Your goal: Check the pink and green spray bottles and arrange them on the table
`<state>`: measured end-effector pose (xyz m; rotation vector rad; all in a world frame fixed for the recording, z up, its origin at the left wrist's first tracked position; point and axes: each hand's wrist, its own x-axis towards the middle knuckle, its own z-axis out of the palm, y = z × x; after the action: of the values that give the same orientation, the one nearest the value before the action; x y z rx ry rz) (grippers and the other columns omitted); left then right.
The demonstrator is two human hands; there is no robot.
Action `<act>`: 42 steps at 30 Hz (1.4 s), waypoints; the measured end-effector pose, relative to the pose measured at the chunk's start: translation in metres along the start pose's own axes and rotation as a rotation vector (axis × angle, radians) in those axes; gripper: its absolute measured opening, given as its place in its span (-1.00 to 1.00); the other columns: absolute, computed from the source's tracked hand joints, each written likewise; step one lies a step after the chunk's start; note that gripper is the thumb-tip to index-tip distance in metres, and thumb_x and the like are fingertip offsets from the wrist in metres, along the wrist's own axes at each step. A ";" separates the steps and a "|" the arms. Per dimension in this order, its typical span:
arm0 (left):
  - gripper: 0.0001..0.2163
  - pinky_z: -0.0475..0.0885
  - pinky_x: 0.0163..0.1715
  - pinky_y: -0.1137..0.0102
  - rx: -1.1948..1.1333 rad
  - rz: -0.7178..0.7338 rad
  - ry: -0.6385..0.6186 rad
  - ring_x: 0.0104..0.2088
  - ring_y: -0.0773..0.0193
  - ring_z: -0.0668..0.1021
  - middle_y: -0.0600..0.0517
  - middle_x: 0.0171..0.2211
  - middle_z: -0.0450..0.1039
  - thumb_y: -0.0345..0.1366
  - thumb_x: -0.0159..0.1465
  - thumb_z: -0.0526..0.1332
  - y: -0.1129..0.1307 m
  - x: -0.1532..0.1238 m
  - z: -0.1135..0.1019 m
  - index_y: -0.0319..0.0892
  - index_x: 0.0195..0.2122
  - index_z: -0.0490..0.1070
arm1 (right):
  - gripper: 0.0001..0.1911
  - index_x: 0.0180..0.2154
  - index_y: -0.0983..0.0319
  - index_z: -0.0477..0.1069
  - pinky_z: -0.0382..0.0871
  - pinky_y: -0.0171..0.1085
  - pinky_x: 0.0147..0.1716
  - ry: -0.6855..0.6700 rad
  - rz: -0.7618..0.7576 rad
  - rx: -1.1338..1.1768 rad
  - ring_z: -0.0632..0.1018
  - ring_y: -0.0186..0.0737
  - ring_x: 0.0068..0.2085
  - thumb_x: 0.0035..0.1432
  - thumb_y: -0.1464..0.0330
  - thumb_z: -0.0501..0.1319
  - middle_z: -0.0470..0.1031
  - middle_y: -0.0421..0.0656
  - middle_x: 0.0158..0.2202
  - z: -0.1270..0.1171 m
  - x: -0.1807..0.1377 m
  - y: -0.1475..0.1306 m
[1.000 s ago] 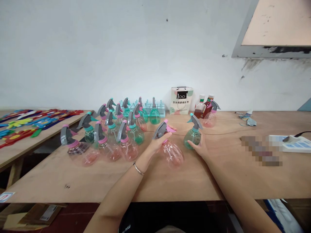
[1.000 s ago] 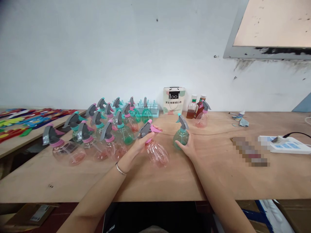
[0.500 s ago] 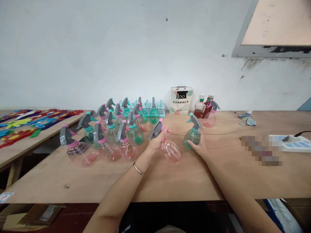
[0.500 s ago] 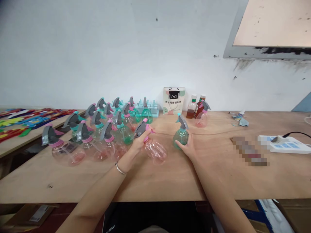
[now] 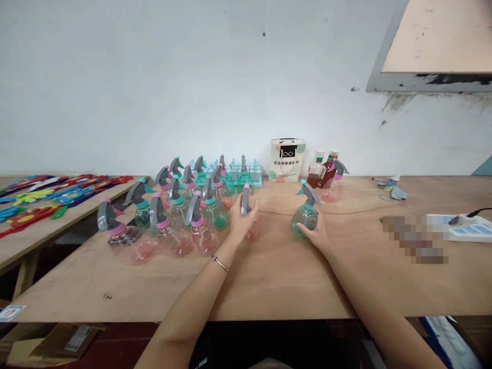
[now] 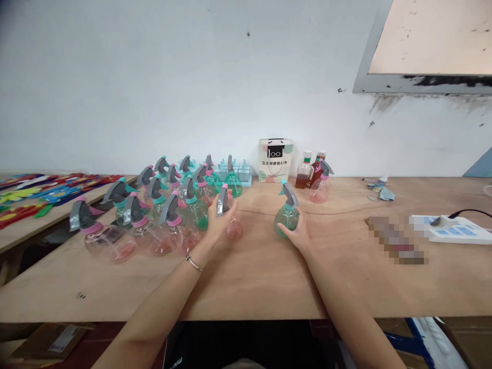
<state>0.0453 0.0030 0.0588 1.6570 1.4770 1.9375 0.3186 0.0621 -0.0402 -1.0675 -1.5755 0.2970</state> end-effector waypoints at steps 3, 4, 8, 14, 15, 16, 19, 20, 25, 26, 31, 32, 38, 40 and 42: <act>-0.50 0.43 0.04 0.22 0.042 -0.017 0.039 -0.06 0.13 0.58 -0.07 -0.03 0.52 -0.19 0.17 0.34 -0.023 0.003 0.002 -0.10 0.13 0.33 | -0.08 0.16 0.19 0.20 0.35 0.21 0.14 0.008 0.004 -0.009 0.43 0.19 0.16 -0.11 -0.15 0.36 0.37 0.08 0.10 -0.001 0.000 -0.002; -0.46 0.40 0.09 0.18 0.061 -0.024 0.031 0.01 0.08 0.56 -0.10 0.02 0.50 -0.19 0.16 0.35 -0.032 0.004 0.004 -0.11 0.16 0.31 | -0.08 0.16 0.19 0.19 0.34 0.21 0.15 0.011 0.003 -0.008 0.43 0.19 0.16 -0.11 -0.15 0.35 0.37 0.08 0.10 -0.001 0.000 -0.003; -0.39 0.25 0.25 0.06 0.165 -0.033 0.046 0.22 -0.07 0.41 -0.27 0.17 0.38 -0.14 0.17 0.35 -0.068 0.011 0.012 -0.23 0.20 0.25 | -0.08 0.17 0.18 0.18 0.35 0.20 0.16 0.006 0.011 0.004 0.43 0.19 0.17 -0.10 -0.15 0.35 0.36 0.07 0.11 0.000 -0.001 -0.006; -0.27 0.12 0.32 0.02 0.258 0.002 0.072 0.33 -0.11 0.26 -0.39 0.28 0.21 -0.02 0.21 0.31 -0.092 0.031 0.029 -0.31 0.28 0.10 | -0.05 0.19 0.19 0.18 0.33 0.20 0.17 -0.034 0.074 0.048 0.42 0.20 0.20 -0.12 -0.12 0.38 0.35 0.09 0.13 -0.002 -0.002 -0.009; -0.26 0.12 0.32 0.03 0.264 0.005 0.072 0.34 -0.12 0.25 -0.41 0.28 0.19 -0.01 0.22 0.30 -0.093 0.034 0.031 -0.33 0.29 0.08 | -0.05 0.19 0.19 0.18 0.33 0.20 0.17 -0.039 0.079 0.059 0.42 0.19 0.20 -0.13 -0.11 0.39 0.35 0.09 0.14 -0.003 -0.001 -0.010; -0.25 0.11 0.33 0.03 0.269 0.006 0.073 0.34 -0.12 0.23 -0.42 0.29 0.18 0.00 0.22 0.29 -0.093 0.036 0.034 -0.35 0.29 0.07 | -0.05 0.20 0.18 0.18 0.34 0.20 0.17 -0.044 0.083 0.077 0.42 0.19 0.20 -0.13 -0.10 0.39 0.35 0.08 0.15 -0.003 -0.001 -0.010; -0.24 0.08 0.33 0.00 0.281 0.000 0.084 0.35 -0.13 0.21 -0.42 0.30 0.15 -0.02 0.23 0.30 -0.095 0.039 0.040 -0.32 0.31 0.03 | -0.04 0.23 0.14 0.13 0.41 0.17 0.13 -0.065 0.095 0.180 0.45 0.16 0.19 -0.12 -0.07 0.40 0.34 0.08 0.20 -0.004 0.000 -0.013; -0.24 0.08 0.34 -0.01 0.282 -0.001 0.088 0.36 -0.13 0.20 -0.41 0.30 0.14 -0.03 0.23 0.30 -0.096 0.039 0.041 -0.30 0.32 0.01 | -0.04 0.24 0.13 0.11 0.42 0.16 0.12 -0.074 0.100 0.214 0.46 0.15 0.19 -0.11 -0.05 0.41 0.34 0.08 0.22 -0.005 0.000 -0.014; -0.21 0.05 0.35 -0.01 0.287 0.004 0.100 0.40 -0.13 0.10 -0.40 0.36 0.01 -0.07 0.24 0.29 -0.096 0.033 0.043 -0.25 0.37 -0.09 | -0.10 0.24 0.13 0.12 0.33 0.18 0.20 -0.112 0.105 0.221 0.43 0.13 0.23 -0.04 -0.04 0.38 0.33 0.07 0.24 -0.006 0.000 -0.018; -0.18 0.04 0.36 -0.02 0.288 0.006 0.120 0.42 -0.15 0.06 -0.42 0.38 -0.06 -0.06 0.24 0.29 -0.095 0.030 0.043 -0.26 0.37 -0.12 | -0.11 0.23 0.13 0.13 0.30 0.19 0.22 -0.114 0.097 0.194 0.41 0.13 0.24 -0.03 -0.05 0.37 0.33 0.06 0.23 -0.006 -0.001 -0.019; -0.14 -0.04 0.38 0.00 0.189 0.210 0.161 0.44 -0.12 -0.01 -0.42 0.37 -0.14 0.05 0.22 0.26 -0.066 0.009 0.043 -0.28 0.37 -0.15 | -0.10 0.28 0.15 0.08 0.19 0.21 0.28 -0.143 0.062 0.091 0.33 0.15 0.29 0.03 -0.06 0.32 0.27 0.08 0.26 0.002 -0.009 -0.027; -0.11 -0.04 0.39 0.01 0.141 0.266 0.111 0.43 -0.12 0.01 -0.41 0.37 -0.11 0.08 0.19 0.27 -0.054 0.004 0.044 -0.26 0.37 -0.14 | -0.08 0.29 0.15 0.05 0.16 0.20 0.30 -0.162 0.043 0.083 0.30 0.15 0.31 0.03 -0.05 0.32 0.24 0.08 0.27 0.005 -0.012 -0.031; 0.16 -0.01 0.37 -0.04 -0.104 0.149 -0.204 0.44 -0.15 -0.01 -0.31 0.42 -0.28 0.07 0.00 0.44 0.024 -0.019 0.055 -0.04 0.41 -0.37 | -0.11 0.33 0.11 -0.03 0.14 0.16 0.32 -0.320 -0.063 0.122 0.24 0.11 0.34 0.11 0.02 0.30 0.19 0.06 0.30 0.024 -0.033 -0.057; 0.17 0.00 0.36 -0.06 -0.134 0.052 -0.272 0.44 -0.16 -0.01 -0.29 0.43 -0.26 0.03 -0.04 0.48 0.040 -0.021 0.053 0.00 0.40 -0.34 | -0.13 0.33 0.10 0.00 0.18 0.15 0.31 -0.392 -0.080 0.128 0.26 0.11 0.33 0.11 0.02 0.31 0.22 0.04 0.28 0.024 -0.035 -0.066; 0.18 0.03 0.34 -0.06 -0.158 -0.009 -0.333 0.42 -0.17 0.03 -0.29 0.41 -0.15 -0.03 -0.10 0.52 0.046 -0.023 0.050 0.00 0.40 -0.27 | -0.16 0.31 0.07 0.06 0.20 0.14 0.30 -0.455 -0.101 0.109 0.28 0.10 0.33 0.11 0.01 0.32 0.25 0.01 0.26 0.020 -0.034 -0.074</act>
<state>0.1145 -0.0079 0.0729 1.7893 1.1737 1.6263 0.2638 0.0024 -0.0178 -0.8688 -1.9845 0.5808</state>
